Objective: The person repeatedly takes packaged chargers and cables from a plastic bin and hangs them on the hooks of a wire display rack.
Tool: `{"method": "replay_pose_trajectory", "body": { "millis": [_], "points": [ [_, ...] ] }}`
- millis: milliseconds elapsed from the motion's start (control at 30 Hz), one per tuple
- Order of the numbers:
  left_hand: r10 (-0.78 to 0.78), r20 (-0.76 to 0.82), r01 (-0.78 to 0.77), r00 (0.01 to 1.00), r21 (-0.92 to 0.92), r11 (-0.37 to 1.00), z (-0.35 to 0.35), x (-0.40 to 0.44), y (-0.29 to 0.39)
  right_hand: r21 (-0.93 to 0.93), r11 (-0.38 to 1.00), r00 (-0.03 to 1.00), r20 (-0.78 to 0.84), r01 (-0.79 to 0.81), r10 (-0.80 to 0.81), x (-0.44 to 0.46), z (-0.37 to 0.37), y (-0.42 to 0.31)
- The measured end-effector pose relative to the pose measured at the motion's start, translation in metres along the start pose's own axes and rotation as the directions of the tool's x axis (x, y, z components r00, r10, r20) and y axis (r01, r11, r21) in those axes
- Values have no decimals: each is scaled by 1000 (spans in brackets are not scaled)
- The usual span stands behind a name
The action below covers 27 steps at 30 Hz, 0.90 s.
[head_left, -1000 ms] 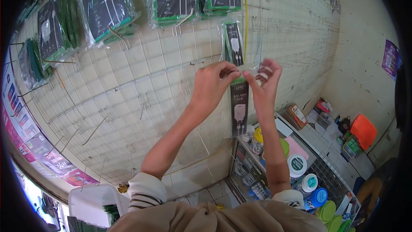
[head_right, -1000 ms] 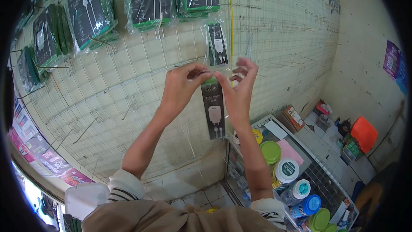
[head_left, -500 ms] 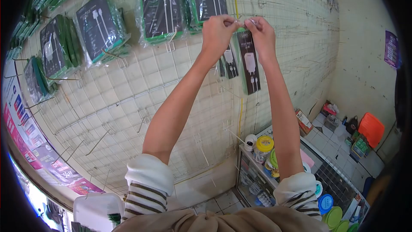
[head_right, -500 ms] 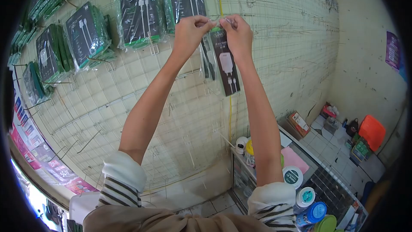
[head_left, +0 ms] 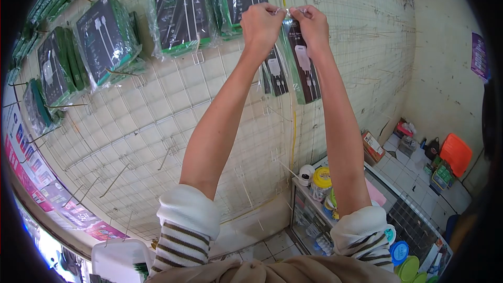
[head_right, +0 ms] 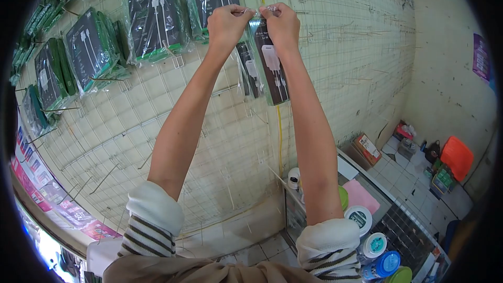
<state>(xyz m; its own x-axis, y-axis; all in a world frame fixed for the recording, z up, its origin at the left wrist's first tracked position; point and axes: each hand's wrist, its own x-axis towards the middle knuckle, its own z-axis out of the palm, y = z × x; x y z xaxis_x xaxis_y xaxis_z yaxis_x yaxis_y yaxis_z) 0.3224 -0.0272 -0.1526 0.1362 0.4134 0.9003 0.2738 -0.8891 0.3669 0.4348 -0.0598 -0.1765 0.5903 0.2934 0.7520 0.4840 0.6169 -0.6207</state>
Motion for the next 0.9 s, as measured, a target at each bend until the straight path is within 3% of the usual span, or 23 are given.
{"method": "replay_pose_trajectory", "body": {
  "millis": [267, 700, 800, 900],
  "points": [
    [-49, 5, 50, 999, -72, 996, 9, -8, -4, 78, 996, 999, 21, -45, 44, -4, -1, 6],
    [-84, 13, 85, 996, -140, 986, 8, -15, 3, -22, 1000, 999, 35, -12, 13, 2, -2, 13],
    [-93, 18, 94, 996, -162, 982, 11, -15, 1, 61, 998, 1000, 28, 1, -3, 1, 3, 14],
    [-88, -31, 81, 996, -165, 983, 14, -14, 1, -60, 998, 998, -62, 3, -6, -3, 6, 10]
  ]
}}
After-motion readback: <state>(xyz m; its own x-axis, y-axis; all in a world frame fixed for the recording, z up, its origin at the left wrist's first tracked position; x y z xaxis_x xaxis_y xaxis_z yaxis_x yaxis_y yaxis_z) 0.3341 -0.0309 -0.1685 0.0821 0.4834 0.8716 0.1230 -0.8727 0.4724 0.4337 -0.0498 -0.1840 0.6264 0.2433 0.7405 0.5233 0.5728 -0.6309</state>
